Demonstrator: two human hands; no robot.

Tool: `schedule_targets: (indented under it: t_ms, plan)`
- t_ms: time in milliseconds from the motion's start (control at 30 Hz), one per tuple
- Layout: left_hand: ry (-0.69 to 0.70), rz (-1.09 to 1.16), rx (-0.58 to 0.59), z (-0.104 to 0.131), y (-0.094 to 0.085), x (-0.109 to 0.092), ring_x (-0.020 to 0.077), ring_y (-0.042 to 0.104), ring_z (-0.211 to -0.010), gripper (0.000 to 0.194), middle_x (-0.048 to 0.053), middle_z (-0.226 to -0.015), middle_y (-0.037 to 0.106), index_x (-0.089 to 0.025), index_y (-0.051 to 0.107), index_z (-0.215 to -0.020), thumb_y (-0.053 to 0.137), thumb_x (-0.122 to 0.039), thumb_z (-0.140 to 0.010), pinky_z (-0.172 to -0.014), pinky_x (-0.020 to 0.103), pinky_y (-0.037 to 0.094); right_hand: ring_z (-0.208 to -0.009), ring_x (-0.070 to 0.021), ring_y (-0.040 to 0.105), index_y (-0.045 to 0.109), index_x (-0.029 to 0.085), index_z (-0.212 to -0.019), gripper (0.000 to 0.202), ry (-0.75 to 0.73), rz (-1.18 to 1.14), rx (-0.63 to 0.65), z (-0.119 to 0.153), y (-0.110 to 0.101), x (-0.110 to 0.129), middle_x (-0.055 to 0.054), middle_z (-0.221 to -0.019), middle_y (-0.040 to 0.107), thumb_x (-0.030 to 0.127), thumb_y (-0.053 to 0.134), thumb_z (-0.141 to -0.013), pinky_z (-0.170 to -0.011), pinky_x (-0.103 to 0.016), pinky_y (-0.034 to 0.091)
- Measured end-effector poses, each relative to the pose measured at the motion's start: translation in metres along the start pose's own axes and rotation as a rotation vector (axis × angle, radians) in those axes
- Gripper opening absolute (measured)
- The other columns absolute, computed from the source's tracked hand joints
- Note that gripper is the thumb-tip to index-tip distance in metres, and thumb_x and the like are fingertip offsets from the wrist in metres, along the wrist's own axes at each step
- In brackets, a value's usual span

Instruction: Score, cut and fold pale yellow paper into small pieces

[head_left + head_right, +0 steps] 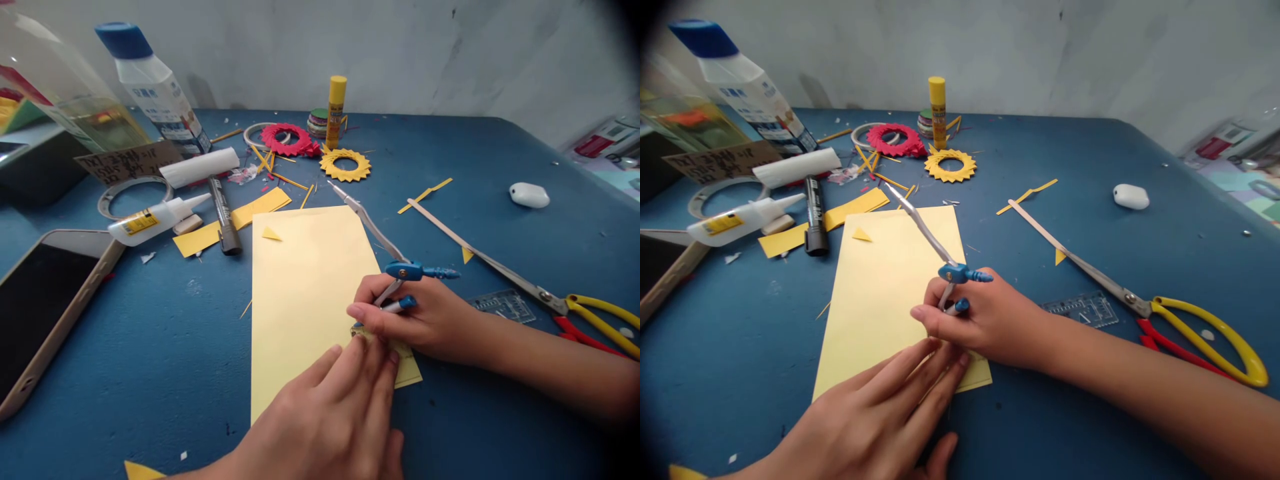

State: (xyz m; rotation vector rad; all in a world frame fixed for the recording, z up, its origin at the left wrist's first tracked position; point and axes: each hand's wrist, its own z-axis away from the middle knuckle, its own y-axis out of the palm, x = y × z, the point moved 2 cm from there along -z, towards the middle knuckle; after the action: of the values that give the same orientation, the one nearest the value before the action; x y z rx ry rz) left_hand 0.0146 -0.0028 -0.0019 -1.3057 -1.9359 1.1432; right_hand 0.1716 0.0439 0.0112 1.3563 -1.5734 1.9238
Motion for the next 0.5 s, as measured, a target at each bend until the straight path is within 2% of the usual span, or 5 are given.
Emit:
schedule_targets:
  t_ms: [267,500]
  plan:
    - [0.009,-0.01,0.02,-0.0018,-0.0003,0.0013,0.0199,0.06,-0.104,0.036,0.007,-0.11,0.068,-0.007,0.064,-0.112,0.047,-0.026,-0.086,-0.094,0.027,0.042,-0.06,-0.0098,0.056,0.057,0.018,-0.074,0.018,-0.028,0.015,-0.007,0.0001,0.0005,0.0018,0.002,-0.064,0.059,0.028,0.05,-0.088,-0.06,-0.019,0.043]
    - [-0.014,-0.019,0.047,-0.0011,-0.0006,-0.0011,0.0209,0.058,-0.106,0.039,0.008,-0.115,0.066,-0.006,0.062,-0.115,0.046,-0.026,-0.085,-0.096,0.028,0.04,-0.057,-0.0101,0.053,0.055,0.019,-0.07,0.022,0.029,0.103,0.001,0.0058,-0.0078,-0.0009,0.003,-0.061,0.056,0.028,0.049,-0.089,-0.06,-0.021,0.041]
